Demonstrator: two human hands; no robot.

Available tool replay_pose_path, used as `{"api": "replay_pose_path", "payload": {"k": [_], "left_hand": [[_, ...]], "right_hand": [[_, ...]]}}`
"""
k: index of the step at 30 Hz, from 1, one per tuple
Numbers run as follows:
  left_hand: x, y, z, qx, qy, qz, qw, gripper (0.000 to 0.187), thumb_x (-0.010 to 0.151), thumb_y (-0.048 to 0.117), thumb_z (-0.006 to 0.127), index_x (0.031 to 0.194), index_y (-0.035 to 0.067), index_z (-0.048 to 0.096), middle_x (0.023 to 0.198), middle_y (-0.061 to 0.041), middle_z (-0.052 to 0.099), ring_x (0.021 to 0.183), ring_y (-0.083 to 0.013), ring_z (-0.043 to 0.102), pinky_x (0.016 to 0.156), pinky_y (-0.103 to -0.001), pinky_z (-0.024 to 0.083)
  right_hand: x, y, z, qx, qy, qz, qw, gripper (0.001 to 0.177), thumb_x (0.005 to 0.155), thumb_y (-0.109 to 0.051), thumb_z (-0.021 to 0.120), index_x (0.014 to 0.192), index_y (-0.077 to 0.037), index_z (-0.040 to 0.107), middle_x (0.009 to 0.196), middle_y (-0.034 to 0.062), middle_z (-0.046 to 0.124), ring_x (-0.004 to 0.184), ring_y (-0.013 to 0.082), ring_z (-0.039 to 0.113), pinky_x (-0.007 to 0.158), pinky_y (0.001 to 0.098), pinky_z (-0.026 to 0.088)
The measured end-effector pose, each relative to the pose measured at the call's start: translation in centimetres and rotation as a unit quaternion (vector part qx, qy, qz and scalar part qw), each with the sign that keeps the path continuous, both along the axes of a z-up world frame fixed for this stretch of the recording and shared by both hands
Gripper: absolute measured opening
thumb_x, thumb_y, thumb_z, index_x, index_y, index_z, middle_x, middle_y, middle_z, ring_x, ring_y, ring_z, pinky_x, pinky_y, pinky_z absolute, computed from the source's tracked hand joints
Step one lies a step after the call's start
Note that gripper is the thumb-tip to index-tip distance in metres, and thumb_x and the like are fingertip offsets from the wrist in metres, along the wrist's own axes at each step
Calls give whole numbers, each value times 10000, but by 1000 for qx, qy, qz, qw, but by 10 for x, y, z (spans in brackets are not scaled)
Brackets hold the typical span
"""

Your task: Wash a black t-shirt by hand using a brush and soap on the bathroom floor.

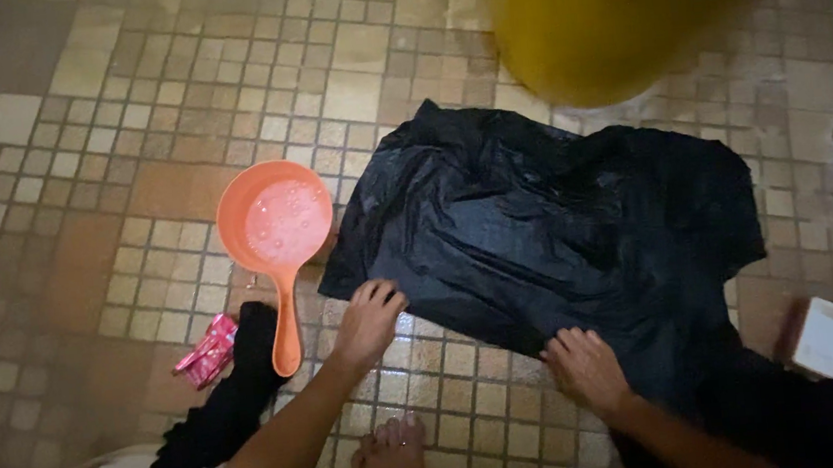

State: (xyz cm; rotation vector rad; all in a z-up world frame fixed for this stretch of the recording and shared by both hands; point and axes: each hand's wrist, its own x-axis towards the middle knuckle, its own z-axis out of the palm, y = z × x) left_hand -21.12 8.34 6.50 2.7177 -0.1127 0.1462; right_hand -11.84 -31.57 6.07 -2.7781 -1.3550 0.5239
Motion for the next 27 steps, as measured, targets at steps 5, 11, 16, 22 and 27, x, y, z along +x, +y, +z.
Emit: {"api": "replay_pose_path", "payload": {"k": [5,11,16,22,27], "left_hand": [[-2,2,-2,-2,-18,-34,999,194,903,119,553,1061,45,638,1082,-148,602,1089,-351,546,963,-462,435],[-31,-6,36,29,70,-21,997,155,915,144,558,1004,41,635,989,-141,585,1006,-341,558,873,-466,445],[-27,-9,132,-73,-10,15,997,185,912,171,659,1053,52,660,954,-147,618,938,-357,602,805,-481,467],[-11,54,141,-153,-198,344,905,347,802,196,706,1088,28,607,992,-119,665,855,-268,652,735,-411,502],[-19,100,3,-648,190,428,601,265,1041,312,473,877,126,563,641,4,503,504,-150,460,467,-323,409]], "right_hand": [[-2,-11,-19,69,43,110,991,150,857,-161,662,982,-78,655,914,104,611,863,280,575,761,408,432],[1,35,46,60,174,141,973,270,893,-242,611,1075,-51,669,991,134,682,902,304,637,779,426,483],[48,116,100,-102,291,53,950,375,1047,-426,495,1076,-110,693,1045,124,707,950,320,684,825,454,544],[96,251,117,136,168,131,967,340,1023,-367,548,996,-54,678,997,187,705,952,404,670,793,514,536],[102,392,103,312,203,95,923,343,980,-343,572,997,-21,692,973,228,704,933,400,688,791,495,545]]}}
